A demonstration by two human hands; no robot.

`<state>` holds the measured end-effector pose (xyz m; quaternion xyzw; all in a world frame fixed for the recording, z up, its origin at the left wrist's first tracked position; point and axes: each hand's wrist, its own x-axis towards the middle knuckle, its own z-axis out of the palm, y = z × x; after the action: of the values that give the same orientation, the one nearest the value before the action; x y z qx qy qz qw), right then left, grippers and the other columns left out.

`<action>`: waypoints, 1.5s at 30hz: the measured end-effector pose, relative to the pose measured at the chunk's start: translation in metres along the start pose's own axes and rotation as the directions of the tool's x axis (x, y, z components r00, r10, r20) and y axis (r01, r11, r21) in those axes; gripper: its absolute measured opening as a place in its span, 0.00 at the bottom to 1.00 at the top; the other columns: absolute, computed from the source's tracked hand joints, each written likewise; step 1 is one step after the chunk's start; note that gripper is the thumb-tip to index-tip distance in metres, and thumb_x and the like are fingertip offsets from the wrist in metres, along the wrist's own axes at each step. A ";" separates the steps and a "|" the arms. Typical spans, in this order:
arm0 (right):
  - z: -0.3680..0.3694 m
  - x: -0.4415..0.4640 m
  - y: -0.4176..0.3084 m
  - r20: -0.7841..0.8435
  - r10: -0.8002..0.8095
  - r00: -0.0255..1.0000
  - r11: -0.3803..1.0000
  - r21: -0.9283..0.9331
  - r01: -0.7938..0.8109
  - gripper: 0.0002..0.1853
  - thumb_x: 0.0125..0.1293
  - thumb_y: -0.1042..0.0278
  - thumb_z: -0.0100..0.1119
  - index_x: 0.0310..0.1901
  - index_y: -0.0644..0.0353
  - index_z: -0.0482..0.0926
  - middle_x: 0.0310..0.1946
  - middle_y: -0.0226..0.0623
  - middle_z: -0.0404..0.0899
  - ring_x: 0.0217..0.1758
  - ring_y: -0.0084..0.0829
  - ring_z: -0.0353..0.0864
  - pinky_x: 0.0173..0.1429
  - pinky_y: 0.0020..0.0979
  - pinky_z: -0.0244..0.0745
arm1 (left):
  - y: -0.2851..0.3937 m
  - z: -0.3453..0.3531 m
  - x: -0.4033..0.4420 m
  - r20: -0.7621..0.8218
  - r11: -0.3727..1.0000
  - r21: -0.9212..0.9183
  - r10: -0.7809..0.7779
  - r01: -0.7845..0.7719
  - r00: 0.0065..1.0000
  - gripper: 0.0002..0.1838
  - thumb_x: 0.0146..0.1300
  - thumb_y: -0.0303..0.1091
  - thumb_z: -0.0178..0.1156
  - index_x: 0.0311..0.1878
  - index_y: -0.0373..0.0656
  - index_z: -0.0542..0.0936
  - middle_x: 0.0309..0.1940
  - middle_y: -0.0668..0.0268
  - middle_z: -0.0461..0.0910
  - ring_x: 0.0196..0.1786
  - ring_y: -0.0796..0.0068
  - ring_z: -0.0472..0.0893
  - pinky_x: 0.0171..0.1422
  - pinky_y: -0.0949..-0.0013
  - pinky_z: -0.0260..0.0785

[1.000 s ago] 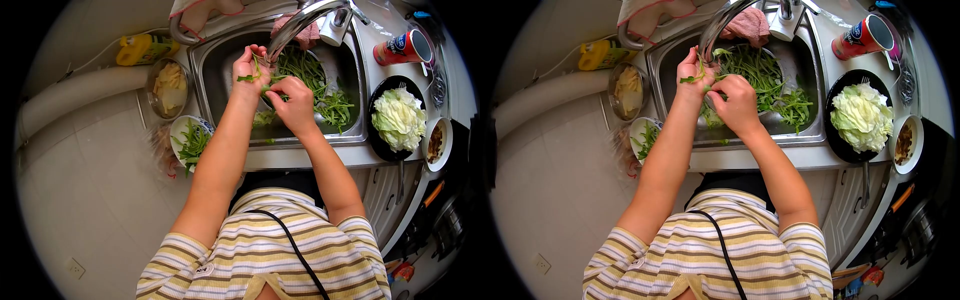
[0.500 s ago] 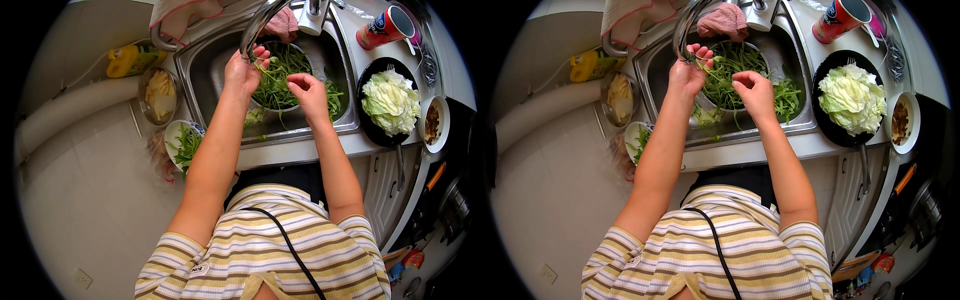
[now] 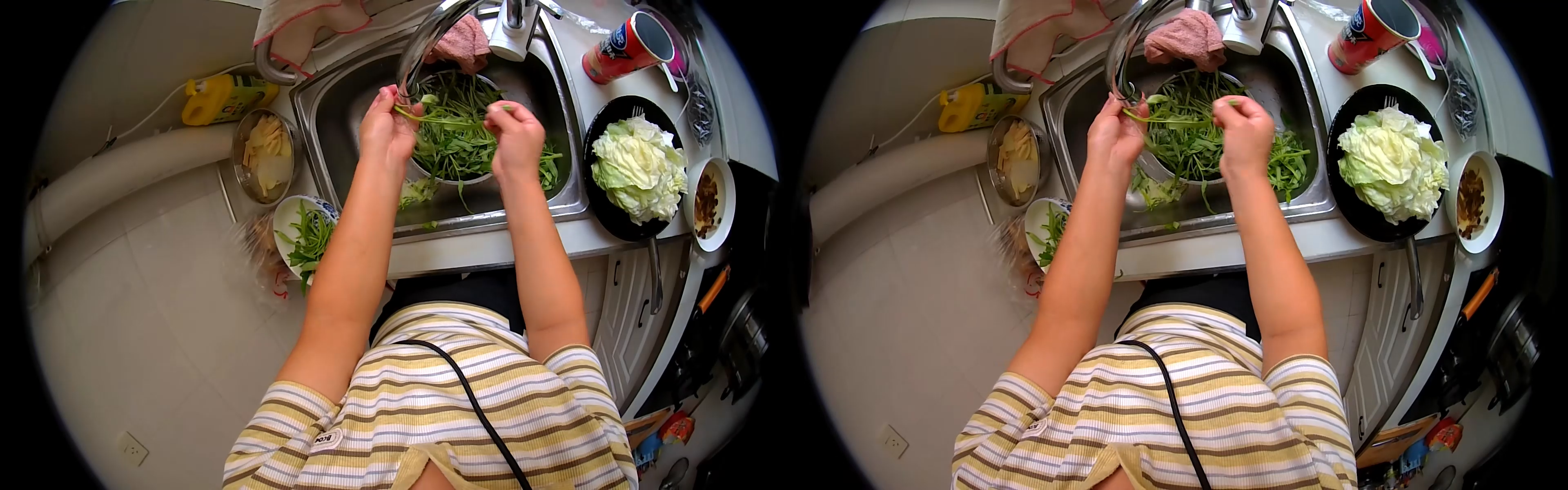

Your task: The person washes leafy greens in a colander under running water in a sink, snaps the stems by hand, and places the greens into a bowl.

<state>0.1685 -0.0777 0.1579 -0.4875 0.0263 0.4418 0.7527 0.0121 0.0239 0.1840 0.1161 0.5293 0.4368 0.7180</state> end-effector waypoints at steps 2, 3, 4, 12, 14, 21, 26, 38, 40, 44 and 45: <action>-0.025 0.005 -0.009 0.025 -0.243 0.970 0.839 -0.497 0.223 0.06 0.51 0.73 0.64 0.25 0.67 0.79 0.20 0.32 0.77 0.22 0.19 0.73 0.28 0.20 0.67 | 0.005 -0.012 0.007 -0.055 0.995 -0.102 0.013 -0.018 0.998 0.09 0.68 0.37 0.47 0.41 0.41 0.72 0.34 0.64 0.80 0.37 0.67 0.79 0.39 0.62 0.73; -0.029 -0.003 -0.028 0.175 -0.271 0.947 0.512 -0.806 0.296 0.06 0.52 0.73 0.60 0.26 0.68 0.79 0.22 0.42 0.79 0.25 0.30 0.78 0.33 0.29 0.74 | 0.008 -0.017 0.006 0.044 0.977 -0.204 -0.057 0.065 0.997 0.09 0.68 0.37 0.47 0.40 0.42 0.73 0.34 0.65 0.80 0.36 0.69 0.79 0.40 0.63 0.72; -0.047 0.004 -0.025 0.175 -0.271 0.947 0.512 -0.806 0.296 0.06 0.52 0.73 0.60 0.26 0.68 0.79 0.22 0.42 0.79 0.25 0.30 0.78 0.33 0.29 0.74 | 0.009 -0.021 0.007 0.148 0.942 -0.298 -0.115 0.155 0.982 0.10 0.67 0.38 0.47 0.39 0.43 0.73 0.33 0.66 0.80 0.36 0.71 0.78 0.40 0.64 0.71; -0.094 0.008 -0.006 0.396 0.118 0.910 -0.431 -0.805 0.407 0.08 0.51 0.75 0.55 0.31 0.65 0.81 0.41 0.55 0.77 0.48 0.51 0.75 0.50 0.40 0.73 | -0.004 0.016 -0.001 0.457 0.524 0.766 -0.038 -0.371 0.889 0.09 0.63 0.33 0.53 0.42 0.39 0.78 0.41 0.63 0.81 0.44 0.73 0.78 0.49 0.69 0.68; -0.079 0.008 -0.018 0.075 0.368 0.927 -0.447 -0.860 0.248 0.08 0.51 0.74 0.54 0.32 0.66 0.81 0.47 0.55 0.74 0.54 0.50 0.72 0.52 0.38 0.72 | 0.005 0.020 -0.005 0.481 0.695 0.670 -0.140 -0.260 0.865 0.10 0.62 0.31 0.55 0.43 0.37 0.79 0.45 0.63 0.80 0.48 0.76 0.77 0.53 0.73 0.66; -0.060 0.002 0.003 0.530 -0.030 0.847 -0.597 -0.689 0.411 0.16 0.54 0.72 0.55 0.47 0.59 0.76 0.51 0.44 0.72 0.57 0.47 0.68 0.54 0.51 0.68 | 0.017 -0.011 -0.014 0.407 0.518 0.753 0.119 -0.406 0.906 0.06 0.56 0.26 0.61 0.36 0.35 0.81 0.34 0.65 0.81 0.37 0.82 0.77 0.42 0.76 0.68; -0.029 0.030 0.046 0.500 0.121 0.857 -0.265 -0.816 0.513 0.28 0.57 0.57 0.58 0.59 0.50 0.67 0.61 0.49 0.61 0.60 0.54 0.63 0.58 0.49 0.65 | 0.031 -0.036 -0.020 0.257 0.654 0.670 0.238 -0.350 0.937 0.06 0.60 0.25 0.56 0.38 0.34 0.78 0.32 0.65 0.80 0.36 0.78 0.78 0.46 0.77 0.69; -0.001 0.041 0.129 0.352 0.439 0.827 -0.521 -0.650 0.553 0.20 0.54 0.64 0.54 0.51 0.48 0.76 0.63 0.44 0.60 0.59 0.47 0.67 0.59 0.62 0.55 | 0.073 -0.080 -0.074 0.116 0.873 0.397 0.258 -0.283 0.959 0.10 0.66 0.29 0.50 0.45 0.34 0.75 0.25 0.70 0.70 0.28 0.81 0.71 0.37 0.75 0.71; 0.005 0.042 0.116 0.585 0.177 0.792 -0.361 -0.710 0.605 0.12 0.47 0.71 0.57 0.36 0.59 0.80 0.37 0.44 0.78 0.39 0.45 0.77 0.46 0.45 0.72 | 0.091 -0.088 -0.090 0.103 0.881 0.363 0.286 -0.303 0.953 0.10 0.67 0.30 0.49 0.45 0.34 0.75 0.24 0.69 0.70 0.26 0.80 0.72 0.33 0.74 0.70; 0.034 0.048 0.102 0.437 0.027 0.899 -0.153 -0.887 0.435 0.09 0.51 0.67 0.57 0.31 0.62 0.80 0.30 0.48 0.79 0.37 0.47 0.78 0.40 0.41 0.73 | 0.119 -0.126 -0.121 -0.118 0.840 0.433 0.412 -0.326 0.904 0.09 0.66 0.30 0.50 0.43 0.34 0.75 0.23 0.68 0.71 0.22 0.79 0.72 0.28 0.75 0.69; 0.034 0.054 0.109 0.461 0.063 0.885 -0.002 -0.887 0.462 0.11 0.52 0.63 0.58 0.32 0.62 0.80 0.30 0.48 0.79 0.37 0.47 0.78 0.41 0.42 0.73 | 0.126 -0.142 -0.129 -0.167 0.786 0.527 0.470 -0.324 0.867 0.09 0.66 0.29 0.51 0.43 0.35 0.75 0.23 0.69 0.71 0.22 0.79 0.72 0.28 0.75 0.68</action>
<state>0.1125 -0.0028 0.0732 -0.7731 -0.5022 0.3007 0.2443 -0.1813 -0.0409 0.2895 0.3357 0.6831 0.4457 0.4712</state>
